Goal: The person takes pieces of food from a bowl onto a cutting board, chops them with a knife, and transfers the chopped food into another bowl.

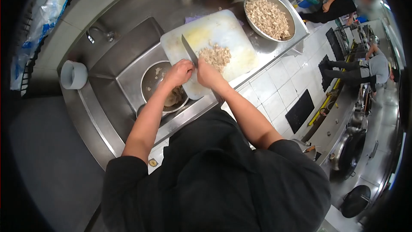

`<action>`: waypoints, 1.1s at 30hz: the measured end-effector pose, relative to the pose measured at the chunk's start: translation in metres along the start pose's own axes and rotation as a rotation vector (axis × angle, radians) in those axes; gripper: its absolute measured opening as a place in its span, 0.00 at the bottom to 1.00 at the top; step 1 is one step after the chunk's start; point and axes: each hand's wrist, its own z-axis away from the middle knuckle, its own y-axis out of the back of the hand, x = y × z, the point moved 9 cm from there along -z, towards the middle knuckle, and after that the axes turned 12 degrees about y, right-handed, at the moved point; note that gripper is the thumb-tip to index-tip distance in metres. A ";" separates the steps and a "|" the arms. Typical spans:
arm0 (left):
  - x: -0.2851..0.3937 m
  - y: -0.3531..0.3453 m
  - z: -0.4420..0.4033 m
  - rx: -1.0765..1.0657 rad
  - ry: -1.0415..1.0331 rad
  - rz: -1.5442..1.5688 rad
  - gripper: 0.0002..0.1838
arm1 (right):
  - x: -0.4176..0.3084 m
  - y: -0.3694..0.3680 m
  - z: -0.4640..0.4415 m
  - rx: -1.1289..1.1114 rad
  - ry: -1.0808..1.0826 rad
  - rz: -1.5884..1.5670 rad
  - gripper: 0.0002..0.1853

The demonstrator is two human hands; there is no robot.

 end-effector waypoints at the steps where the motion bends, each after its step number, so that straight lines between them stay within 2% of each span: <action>1: -0.001 -0.001 -0.001 0.001 0.010 -0.021 0.06 | -0.007 0.006 0.003 0.007 0.024 0.025 0.13; 4: 0.000 -0.002 0.000 -0.004 0.054 -0.050 0.06 | -0.002 -0.019 0.020 0.166 0.026 0.019 0.11; 6: 0.002 0.002 0.003 0.028 0.035 -0.004 0.06 | 0.015 -0.016 0.009 0.181 -0.047 -0.068 0.11; 8: 0.002 -0.004 0.002 -0.038 0.073 -0.050 0.07 | 0.014 0.006 -0.014 0.132 0.058 -0.053 0.11; 11: -0.003 -0.005 0.000 0.154 0.228 0.041 0.13 | 0.029 0.051 -0.020 0.175 0.094 0.014 0.12; 13: 0.007 -0.019 -0.002 0.234 0.232 0.057 0.13 | 0.042 0.090 -0.011 0.167 0.120 0.215 0.14; 15: 0.023 -0.026 -0.005 0.322 0.236 0.107 0.15 | 0.050 0.131 0.004 0.093 -0.002 0.450 0.12; 19: 0.036 -0.028 -0.005 0.428 0.259 0.045 0.17 | 0.102 0.126 0.013 0.035 0.077 0.656 0.15; 21: 0.038 -0.023 -0.001 0.378 0.388 -0.139 0.38 | 0.091 0.105 0.023 -0.040 0.131 0.630 0.14; 22: 0.039 -0.023 0.000 0.385 0.392 -0.142 0.38 | 0.080 0.096 0.026 -0.118 0.178 0.605 0.13; 23: 0.039 -0.030 0.000 0.333 0.417 -0.220 0.52 | 0.071 0.099 0.030 -0.122 0.185 0.603 0.13; 24: 0.039 -0.035 -0.002 0.280 0.442 -0.300 0.66 | 0.065 0.102 0.032 -0.165 0.157 0.528 0.12; 26: 0.043 -0.044 -0.013 0.234 0.464 -0.305 0.69 | 0.076 0.101 0.038 -0.216 0.138 0.445 0.12; 28: 0.045 -0.057 -0.026 0.135 0.497 -0.301 0.76 | 0.113 0.124 0.048 0.066 0.195 0.095 0.15; 29: 0.045 -0.062 -0.035 0.219 0.418 -0.271 0.75 | 0.136 0.130 0.056 0.196 0.312 0.063 0.19; 30: 0.047 -0.066 -0.043 0.215 0.438 -0.273 0.75 | 0.140 0.139 0.068 0.180 0.315 0.051 0.19; 32: 0.059 -0.073 -0.063 0.188 0.463 -0.333 0.72 | 0.173 0.132 0.100 -0.045 -0.236 -0.539 0.26; 33: 0.067 -0.075 -0.068 0.227 0.459 -0.337 0.68 | 0.182 0.122 0.108 -0.042 -0.256 -0.575 0.30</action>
